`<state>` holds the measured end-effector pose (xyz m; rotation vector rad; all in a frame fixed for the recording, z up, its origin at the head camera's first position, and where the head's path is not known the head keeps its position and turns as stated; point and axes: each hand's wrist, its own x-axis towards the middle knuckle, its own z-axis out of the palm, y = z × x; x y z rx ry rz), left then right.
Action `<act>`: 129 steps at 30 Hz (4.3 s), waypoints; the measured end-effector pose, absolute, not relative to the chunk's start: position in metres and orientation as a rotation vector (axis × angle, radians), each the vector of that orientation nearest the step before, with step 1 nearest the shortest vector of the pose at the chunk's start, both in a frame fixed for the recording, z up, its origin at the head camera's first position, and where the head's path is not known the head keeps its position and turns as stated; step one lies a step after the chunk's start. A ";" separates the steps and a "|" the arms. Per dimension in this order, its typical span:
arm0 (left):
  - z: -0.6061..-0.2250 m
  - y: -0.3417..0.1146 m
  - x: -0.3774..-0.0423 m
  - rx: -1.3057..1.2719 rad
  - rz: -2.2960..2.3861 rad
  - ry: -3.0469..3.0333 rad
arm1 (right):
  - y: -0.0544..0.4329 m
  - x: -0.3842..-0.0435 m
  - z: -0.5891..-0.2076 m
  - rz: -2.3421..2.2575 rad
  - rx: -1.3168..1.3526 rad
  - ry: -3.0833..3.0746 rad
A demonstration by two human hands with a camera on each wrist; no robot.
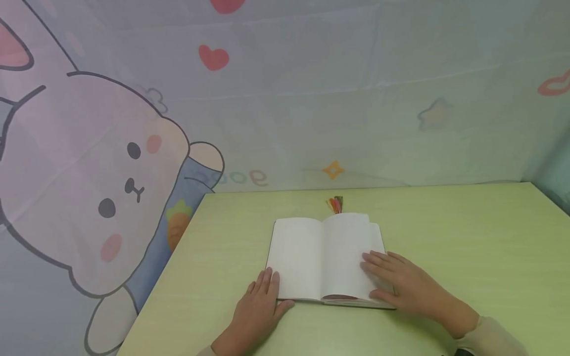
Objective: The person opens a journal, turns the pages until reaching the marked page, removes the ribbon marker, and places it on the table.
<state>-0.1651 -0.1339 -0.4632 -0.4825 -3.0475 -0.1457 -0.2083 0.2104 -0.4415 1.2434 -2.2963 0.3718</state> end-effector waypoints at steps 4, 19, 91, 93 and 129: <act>-0.462 -0.133 -0.166 -0.482 -0.151 -3.060 | 0.213 -0.210 -0.444 0.362 1.242 -2.324; -0.465 -0.134 -0.171 -0.496 -0.113 -3.053 | 0.208 -0.227 -0.450 0.396 1.307 -2.228; -0.441 -0.184 -0.158 -0.588 -0.306 -2.589 | 0.083 -0.189 -0.449 0.394 1.507 -2.346; -0.439 -0.180 -0.159 -0.591 -0.286 -2.627 | 0.083 -0.187 -0.449 0.386 1.516 -2.400; -0.456 -0.154 -0.156 -0.753 0.024 -2.908 | 0.088 -0.171 -0.446 0.305 1.589 -2.339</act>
